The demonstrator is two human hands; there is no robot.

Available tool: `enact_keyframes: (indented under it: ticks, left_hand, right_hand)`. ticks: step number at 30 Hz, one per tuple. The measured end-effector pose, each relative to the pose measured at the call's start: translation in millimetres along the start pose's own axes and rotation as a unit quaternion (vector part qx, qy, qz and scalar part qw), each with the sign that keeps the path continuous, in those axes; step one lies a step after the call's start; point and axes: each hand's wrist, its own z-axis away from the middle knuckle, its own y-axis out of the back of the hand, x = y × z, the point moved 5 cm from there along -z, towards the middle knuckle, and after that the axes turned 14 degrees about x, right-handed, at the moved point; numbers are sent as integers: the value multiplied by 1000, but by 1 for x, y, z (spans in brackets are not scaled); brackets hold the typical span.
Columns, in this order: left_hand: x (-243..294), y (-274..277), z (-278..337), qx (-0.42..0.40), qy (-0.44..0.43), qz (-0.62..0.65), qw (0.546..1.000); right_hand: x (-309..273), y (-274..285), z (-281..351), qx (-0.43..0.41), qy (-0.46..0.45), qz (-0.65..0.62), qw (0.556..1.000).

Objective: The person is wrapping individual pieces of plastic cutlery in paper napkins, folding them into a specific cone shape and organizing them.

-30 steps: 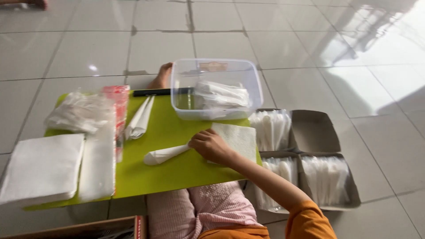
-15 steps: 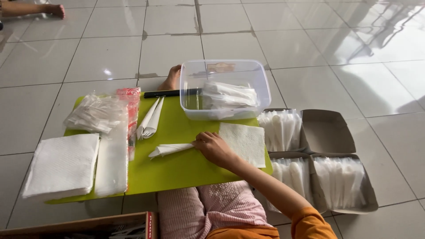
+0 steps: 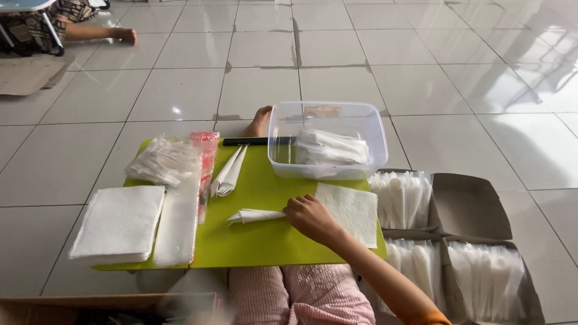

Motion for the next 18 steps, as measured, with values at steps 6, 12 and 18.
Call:
enact_keyframes:
  ticks: [6,12,18]
  left_hand:
    - [-93,-60,-76,45,394,164,903]
    - [-134,-47,-92,31,452,81,888]
    - [-147,-39,-91,44,453,-21,890]
  right_hand:
    - [1,-23,15,-51,-25,20,998]
    - [14,25,11,71,-361,-321,873]
    - [1,20,58,251,-524,-528,619]
